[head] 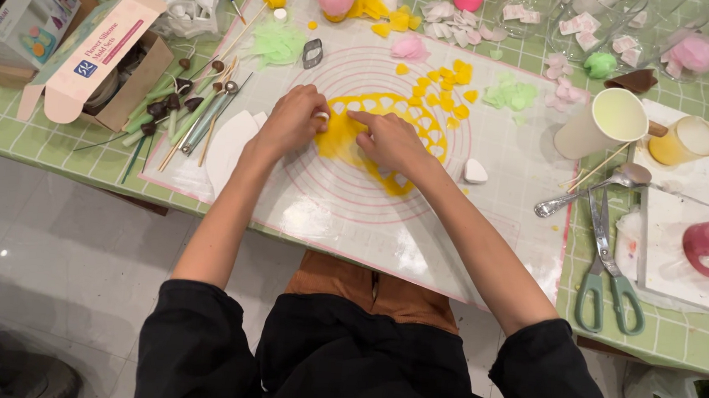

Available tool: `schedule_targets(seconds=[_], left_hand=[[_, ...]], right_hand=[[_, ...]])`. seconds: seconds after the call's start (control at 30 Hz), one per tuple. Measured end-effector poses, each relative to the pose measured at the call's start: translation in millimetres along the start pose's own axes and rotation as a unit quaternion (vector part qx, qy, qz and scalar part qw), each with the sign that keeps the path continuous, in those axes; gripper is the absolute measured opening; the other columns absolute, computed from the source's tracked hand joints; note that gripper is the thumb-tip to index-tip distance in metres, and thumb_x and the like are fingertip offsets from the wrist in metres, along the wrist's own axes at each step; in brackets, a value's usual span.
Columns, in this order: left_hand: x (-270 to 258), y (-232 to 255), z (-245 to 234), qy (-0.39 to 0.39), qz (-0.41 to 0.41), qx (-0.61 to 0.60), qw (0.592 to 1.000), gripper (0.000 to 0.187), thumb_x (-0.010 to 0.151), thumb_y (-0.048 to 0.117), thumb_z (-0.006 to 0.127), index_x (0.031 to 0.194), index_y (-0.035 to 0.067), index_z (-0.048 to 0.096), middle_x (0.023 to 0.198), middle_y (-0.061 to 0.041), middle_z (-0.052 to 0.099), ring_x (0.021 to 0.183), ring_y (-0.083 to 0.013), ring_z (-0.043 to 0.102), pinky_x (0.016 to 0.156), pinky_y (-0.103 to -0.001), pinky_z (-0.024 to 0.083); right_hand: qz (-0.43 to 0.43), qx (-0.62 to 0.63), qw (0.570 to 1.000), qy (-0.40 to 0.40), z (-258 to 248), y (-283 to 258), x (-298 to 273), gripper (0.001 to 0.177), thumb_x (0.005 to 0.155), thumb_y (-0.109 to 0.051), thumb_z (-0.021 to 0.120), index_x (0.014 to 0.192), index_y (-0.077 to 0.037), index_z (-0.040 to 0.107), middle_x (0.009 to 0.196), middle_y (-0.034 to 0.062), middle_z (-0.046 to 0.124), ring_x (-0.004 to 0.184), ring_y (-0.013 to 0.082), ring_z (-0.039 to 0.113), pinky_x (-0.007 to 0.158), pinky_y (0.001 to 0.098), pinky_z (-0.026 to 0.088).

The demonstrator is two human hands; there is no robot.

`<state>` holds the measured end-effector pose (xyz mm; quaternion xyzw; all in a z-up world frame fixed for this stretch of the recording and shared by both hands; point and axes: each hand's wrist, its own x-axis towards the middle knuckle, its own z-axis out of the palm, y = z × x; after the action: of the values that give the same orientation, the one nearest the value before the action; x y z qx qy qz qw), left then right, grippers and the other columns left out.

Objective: Using a cutter to punch out small pieces from a wax sheet and molding them into decorative petals.

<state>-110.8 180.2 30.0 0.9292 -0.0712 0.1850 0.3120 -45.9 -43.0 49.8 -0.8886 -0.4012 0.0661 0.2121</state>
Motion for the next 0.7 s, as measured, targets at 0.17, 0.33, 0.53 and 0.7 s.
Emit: schedule_targets(seconds=[0.17,0.33,0.53,0.7], left_hand=[[5,-12,-1,-0.049,0.019,0.035,0.998,0.016,0.074,0.0,0.077,0.09,0.001,0.073,0.093,-0.015,0.068,0.095,-0.0348,0.065,0.081,-0.043,0.052],[7,-24,-6,-0.057,-0.055,-0.06,0.995,0.014,0.083,0.003,0.077,0.096,0.001,0.074,0.087,-0.013,0.069,0.082,-0.0281,0.066,0.074,-0.039,0.053],[30,17,9,-0.036,-0.135,-0.407,0.903,0.012,0.096,0.003,0.068,0.107,0.001,0.072,0.088,-0.006,0.073,0.078,-0.0115,0.068,0.071,-0.026,0.055],[57,68,42,-0.085,-0.083,-0.634,0.764,0.023,0.101,0.003,0.061,0.124,0.001,0.06,0.098,-0.01,0.075,0.087,-0.0155,0.073,0.082,-0.029,0.06]], right_hand=[[-0.01,0.023,1.0,0.0,-6,-2,-8,0.047,0.089,-0.02,0.057,0.135,-0.02,0.066,0.086,0.0125,0.074,0.09,0.032,0.068,0.084,0.0454,0.053],[-0.013,0.048,0.999,0.005,-12,-3,-15,0.046,0.089,-0.019,0.057,0.135,-0.019,0.067,0.085,0.0114,0.073,0.086,0.03,0.069,0.081,0.0443,0.054],[-0.06,0.171,0.977,0.114,-25,7,-27,0.045,0.097,-0.018,0.067,0.142,-0.016,0.062,0.081,0.008,0.069,0.075,0.0194,0.066,0.075,0.0327,0.054],[-0.07,0.416,0.886,0.191,-44,33,-37,0.039,0.102,-0.015,0.071,0.14,-0.011,0.067,0.095,-0.0028,0.068,0.082,0.0054,0.059,0.074,0.0223,0.05]])
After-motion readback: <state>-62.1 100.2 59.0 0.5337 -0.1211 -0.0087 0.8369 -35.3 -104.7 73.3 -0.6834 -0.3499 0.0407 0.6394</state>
